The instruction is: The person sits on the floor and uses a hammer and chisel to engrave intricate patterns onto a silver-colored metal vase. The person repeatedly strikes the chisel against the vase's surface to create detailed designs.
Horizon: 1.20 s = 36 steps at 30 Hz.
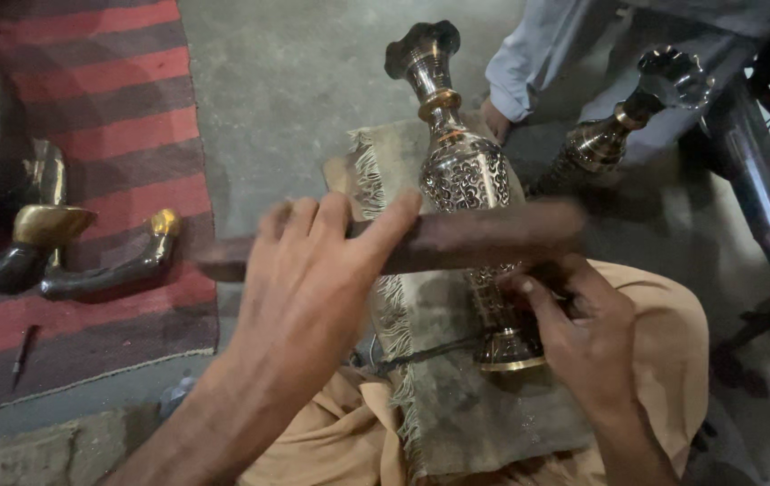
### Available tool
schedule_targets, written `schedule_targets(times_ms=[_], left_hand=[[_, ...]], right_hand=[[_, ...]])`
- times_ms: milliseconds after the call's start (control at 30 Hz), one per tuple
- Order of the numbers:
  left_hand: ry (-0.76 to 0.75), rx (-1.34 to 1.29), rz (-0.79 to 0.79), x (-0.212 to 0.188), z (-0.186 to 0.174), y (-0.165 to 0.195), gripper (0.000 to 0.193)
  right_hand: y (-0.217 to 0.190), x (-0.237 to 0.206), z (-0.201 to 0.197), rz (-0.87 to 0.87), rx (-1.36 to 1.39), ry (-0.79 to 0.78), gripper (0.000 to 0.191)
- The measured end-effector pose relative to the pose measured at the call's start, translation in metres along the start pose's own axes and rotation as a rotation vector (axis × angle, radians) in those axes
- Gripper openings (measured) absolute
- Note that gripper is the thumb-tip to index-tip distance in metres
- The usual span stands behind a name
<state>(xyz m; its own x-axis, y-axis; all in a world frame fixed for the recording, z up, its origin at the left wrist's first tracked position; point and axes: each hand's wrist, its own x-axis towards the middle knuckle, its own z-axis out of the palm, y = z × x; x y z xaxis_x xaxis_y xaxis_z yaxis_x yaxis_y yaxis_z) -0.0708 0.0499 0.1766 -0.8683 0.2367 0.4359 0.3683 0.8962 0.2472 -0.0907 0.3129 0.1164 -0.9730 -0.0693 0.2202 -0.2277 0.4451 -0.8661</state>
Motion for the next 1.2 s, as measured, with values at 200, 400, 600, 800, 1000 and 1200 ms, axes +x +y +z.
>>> schedule_targets(times_ms=[200, 400, 600, 800, 1000, 1200], left_hand=[[-0.058, 0.026, 0.009, 0.008, -0.006, 0.008, 0.070], [0.001, 0.154, 0.037, 0.010, -0.007, 0.009, 0.067], [-0.075, -0.054, -0.138, -0.009, -0.007, 0.008, 0.072], [0.226, -1.091, -0.354, -0.043, 0.054, 0.026, 0.061], [0.310, -1.285, -0.474, -0.072, 0.107, 0.023, 0.055], [0.190, -1.220, -0.570, -0.063, 0.085, 0.014, 0.053]], right_hand=[[0.001, -0.001, 0.002, -0.082, 0.006, 0.026, 0.019], [0.005, -0.003, 0.004, -0.081, 0.080, 0.042, 0.018], [0.006, 0.014, -0.005, 0.430, 0.489, 0.288, 0.025], [0.010, 0.031, -0.016, 0.243, 0.253, -0.127, 0.026], [0.009, 0.045, -0.015, -0.069, 0.232, -0.437, 0.031], [-0.007, 0.050, -0.013, -0.206, -0.022, -0.438, 0.031]])
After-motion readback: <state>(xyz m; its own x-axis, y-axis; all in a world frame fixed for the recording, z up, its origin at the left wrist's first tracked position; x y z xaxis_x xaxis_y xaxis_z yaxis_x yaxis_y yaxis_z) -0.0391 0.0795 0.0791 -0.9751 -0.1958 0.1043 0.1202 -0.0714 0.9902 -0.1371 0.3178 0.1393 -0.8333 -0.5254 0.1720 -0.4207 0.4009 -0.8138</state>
